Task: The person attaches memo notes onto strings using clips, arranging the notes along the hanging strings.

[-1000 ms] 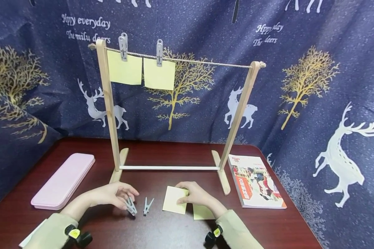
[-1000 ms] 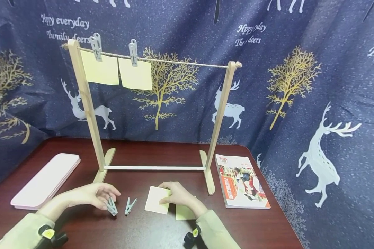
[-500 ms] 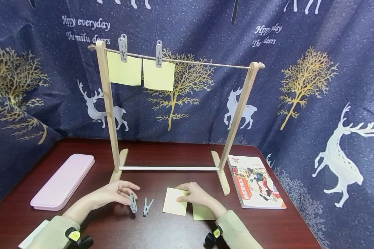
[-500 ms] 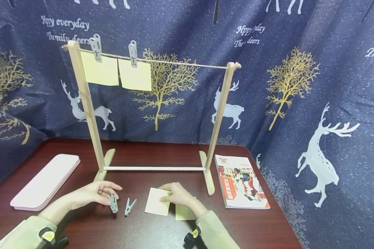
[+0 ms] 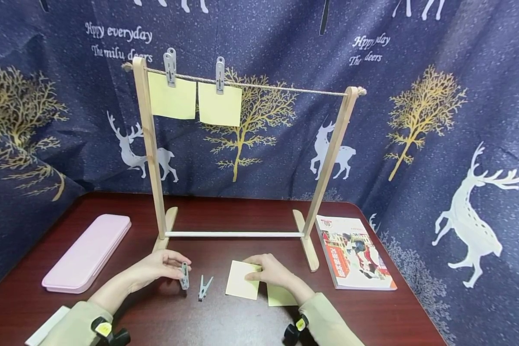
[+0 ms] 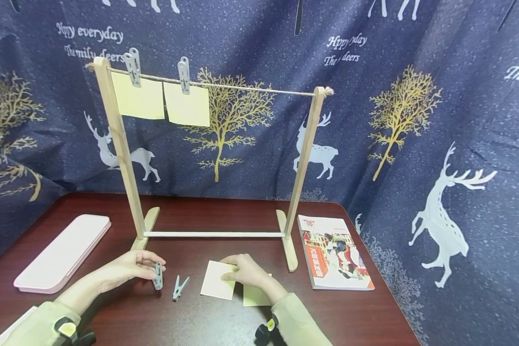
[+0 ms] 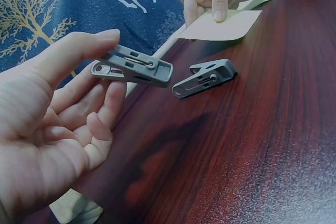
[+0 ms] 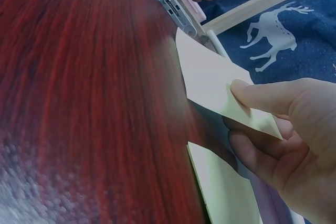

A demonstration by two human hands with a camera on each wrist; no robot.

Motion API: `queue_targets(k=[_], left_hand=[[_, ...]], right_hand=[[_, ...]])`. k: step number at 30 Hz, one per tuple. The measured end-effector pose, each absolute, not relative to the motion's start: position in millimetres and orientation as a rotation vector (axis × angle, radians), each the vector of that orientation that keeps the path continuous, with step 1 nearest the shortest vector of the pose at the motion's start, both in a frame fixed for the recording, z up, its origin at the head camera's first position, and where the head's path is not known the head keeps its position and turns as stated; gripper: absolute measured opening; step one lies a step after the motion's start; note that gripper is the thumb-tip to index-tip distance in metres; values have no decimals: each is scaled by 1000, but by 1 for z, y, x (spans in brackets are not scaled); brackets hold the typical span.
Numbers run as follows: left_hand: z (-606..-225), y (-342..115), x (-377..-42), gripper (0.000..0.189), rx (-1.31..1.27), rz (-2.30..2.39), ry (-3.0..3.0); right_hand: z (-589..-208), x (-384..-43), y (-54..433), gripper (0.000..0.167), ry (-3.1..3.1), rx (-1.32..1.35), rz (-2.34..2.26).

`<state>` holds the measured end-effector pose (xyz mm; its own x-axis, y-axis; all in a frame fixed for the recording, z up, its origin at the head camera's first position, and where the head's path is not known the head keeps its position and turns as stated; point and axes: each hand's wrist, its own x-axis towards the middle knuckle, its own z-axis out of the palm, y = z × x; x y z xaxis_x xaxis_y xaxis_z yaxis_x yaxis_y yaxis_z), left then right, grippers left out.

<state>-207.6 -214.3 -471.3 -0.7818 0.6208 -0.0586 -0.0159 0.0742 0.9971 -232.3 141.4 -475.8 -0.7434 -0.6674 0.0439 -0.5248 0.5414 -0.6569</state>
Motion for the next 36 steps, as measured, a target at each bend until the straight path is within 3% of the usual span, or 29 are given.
queue_targets(k=[20,36], left_hand=[[-463,-209,-214,50,508,1776,1999],[-448,-199,-218,53,484,1791,2047]], right_hand=[[-475,-235,141,37,2550,-1013,-969],[-470,-238,146,35,2542,-1181,-1022]])
